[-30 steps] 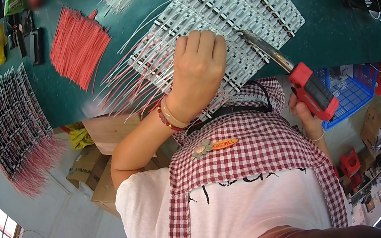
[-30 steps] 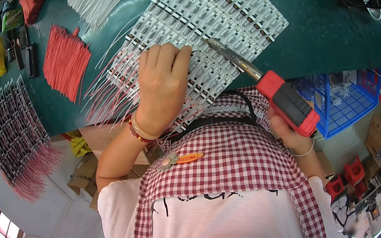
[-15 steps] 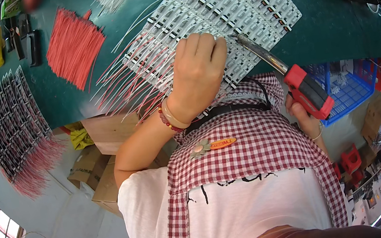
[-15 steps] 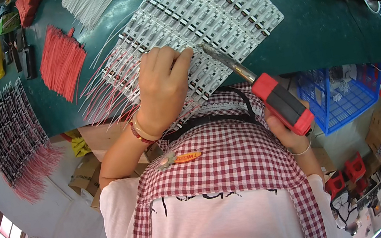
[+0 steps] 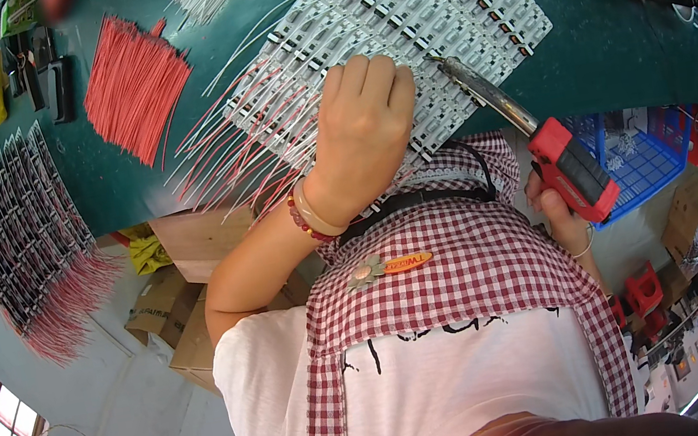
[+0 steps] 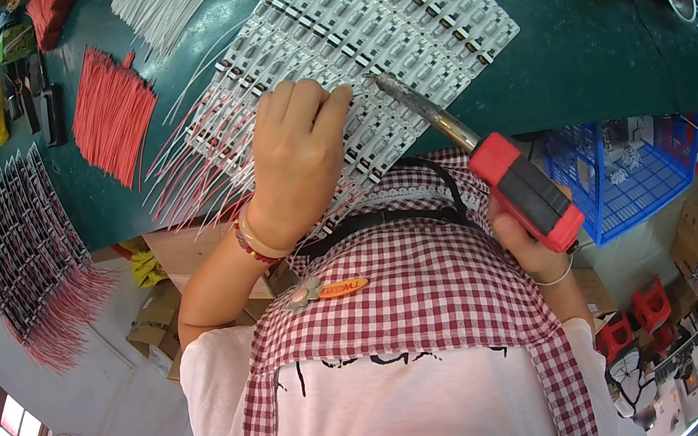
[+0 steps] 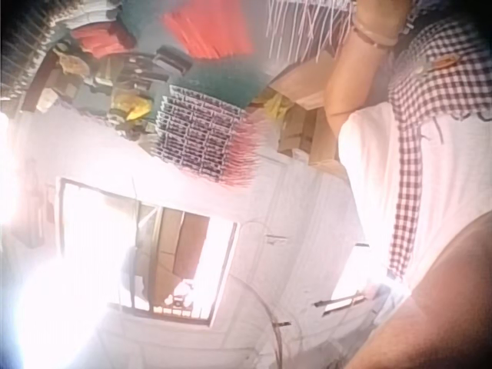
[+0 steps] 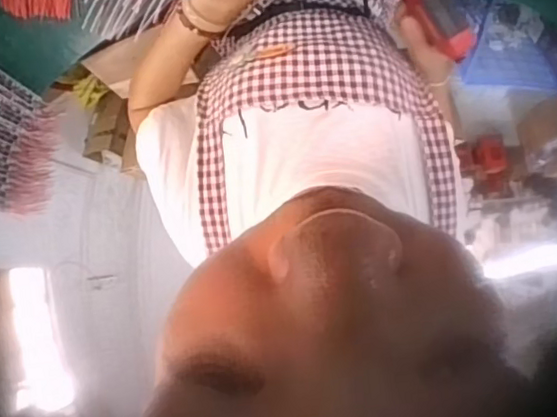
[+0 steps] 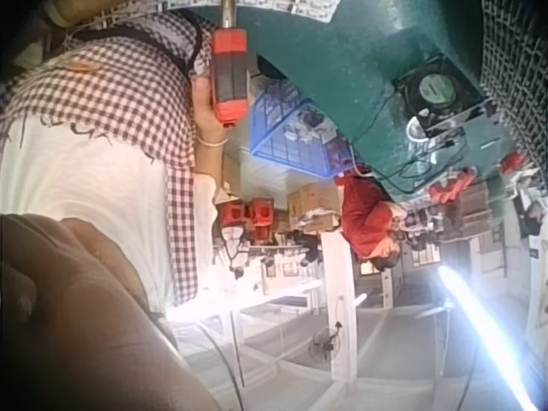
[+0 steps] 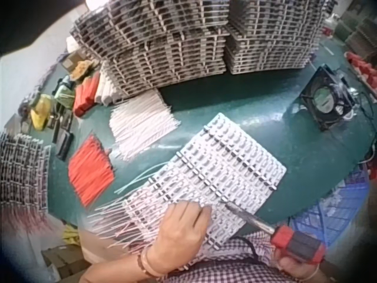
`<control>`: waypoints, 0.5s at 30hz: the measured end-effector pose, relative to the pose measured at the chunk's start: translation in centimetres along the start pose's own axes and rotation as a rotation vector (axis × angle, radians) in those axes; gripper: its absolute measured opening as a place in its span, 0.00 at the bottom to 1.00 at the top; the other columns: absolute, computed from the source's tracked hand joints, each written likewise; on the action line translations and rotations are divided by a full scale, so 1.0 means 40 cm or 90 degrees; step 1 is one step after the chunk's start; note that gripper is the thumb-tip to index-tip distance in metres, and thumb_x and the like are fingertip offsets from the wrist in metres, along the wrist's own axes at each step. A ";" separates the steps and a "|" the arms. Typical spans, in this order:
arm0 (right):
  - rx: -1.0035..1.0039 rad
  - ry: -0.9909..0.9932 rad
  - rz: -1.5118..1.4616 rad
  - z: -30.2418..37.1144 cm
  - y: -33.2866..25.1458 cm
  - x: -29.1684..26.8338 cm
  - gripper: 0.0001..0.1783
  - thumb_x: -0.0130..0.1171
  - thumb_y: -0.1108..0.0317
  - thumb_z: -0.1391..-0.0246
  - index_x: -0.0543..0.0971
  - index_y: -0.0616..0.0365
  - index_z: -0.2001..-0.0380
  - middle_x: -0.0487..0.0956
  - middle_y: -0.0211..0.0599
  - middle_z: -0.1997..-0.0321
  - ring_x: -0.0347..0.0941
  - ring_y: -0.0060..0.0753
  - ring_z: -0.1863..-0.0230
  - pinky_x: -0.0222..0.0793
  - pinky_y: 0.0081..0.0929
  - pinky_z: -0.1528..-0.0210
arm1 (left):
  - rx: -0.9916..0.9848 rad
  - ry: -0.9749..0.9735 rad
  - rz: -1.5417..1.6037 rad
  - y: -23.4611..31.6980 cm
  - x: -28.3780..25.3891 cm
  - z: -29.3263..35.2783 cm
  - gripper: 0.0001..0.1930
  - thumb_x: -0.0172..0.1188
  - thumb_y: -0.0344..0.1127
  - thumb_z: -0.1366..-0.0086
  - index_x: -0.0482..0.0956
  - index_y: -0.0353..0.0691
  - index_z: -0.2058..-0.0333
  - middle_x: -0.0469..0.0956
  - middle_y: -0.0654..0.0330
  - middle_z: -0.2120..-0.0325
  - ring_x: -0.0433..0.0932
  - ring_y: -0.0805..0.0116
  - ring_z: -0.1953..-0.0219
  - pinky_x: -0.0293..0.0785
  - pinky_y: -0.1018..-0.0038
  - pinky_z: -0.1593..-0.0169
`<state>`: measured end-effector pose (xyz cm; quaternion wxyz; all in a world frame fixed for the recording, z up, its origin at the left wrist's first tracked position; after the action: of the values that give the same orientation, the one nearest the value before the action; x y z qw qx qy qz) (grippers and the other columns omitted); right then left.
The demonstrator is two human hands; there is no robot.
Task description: The person assembles LED strips by inserting wires into connectors and then soldering them with a soldering gun.
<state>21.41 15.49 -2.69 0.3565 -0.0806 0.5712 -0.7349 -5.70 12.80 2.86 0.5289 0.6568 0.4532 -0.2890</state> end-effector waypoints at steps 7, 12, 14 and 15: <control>-0.052 -0.028 0.047 -0.010 -0.022 0.015 0.17 0.65 0.65 0.50 0.82 0.63 0.59 0.83 0.41 0.64 0.80 0.37 0.66 0.74 0.30 0.62 | -0.005 0.005 -0.004 -0.004 -0.005 0.006 0.12 0.61 0.24 0.50 0.80 0.35 0.64 0.70 0.59 0.73 0.70 0.62 0.69 0.66 0.68 0.63; -0.061 -0.043 0.067 -0.015 -0.009 0.021 0.16 0.65 0.64 0.52 0.83 0.62 0.61 0.82 0.42 0.64 0.80 0.40 0.67 0.74 0.30 0.65 | -0.001 0.019 -0.015 -0.002 -0.011 0.013 0.12 0.61 0.25 0.50 0.80 0.35 0.64 0.70 0.59 0.73 0.70 0.62 0.69 0.66 0.68 0.64; -0.074 -0.061 0.135 -0.023 -0.034 0.035 0.15 0.65 0.64 0.52 0.82 0.61 0.63 0.82 0.42 0.65 0.80 0.42 0.69 0.74 0.31 0.67 | 0.013 0.011 -0.013 0.004 -0.009 0.010 0.12 0.61 0.25 0.50 0.80 0.35 0.64 0.70 0.59 0.73 0.70 0.62 0.69 0.66 0.68 0.64; -0.075 -0.062 0.135 -0.027 -0.040 0.040 0.15 0.65 0.64 0.52 0.82 0.61 0.63 0.82 0.42 0.65 0.80 0.42 0.69 0.74 0.31 0.67 | 0.012 0.011 -0.013 0.002 -0.007 0.010 0.12 0.61 0.25 0.50 0.80 0.35 0.64 0.70 0.59 0.73 0.70 0.62 0.69 0.66 0.68 0.64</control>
<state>18.97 15.49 -2.08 0.4544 -0.0761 0.6005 -0.6535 -5.71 12.33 3.04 0.5156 0.6594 0.4621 -0.2929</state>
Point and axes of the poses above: each hand's wrist, its own z-axis away from the middle knuckle, its own x-axis out of the palm, y = z × x, the point moved 10 cm from there along -z, towards the middle knuckle
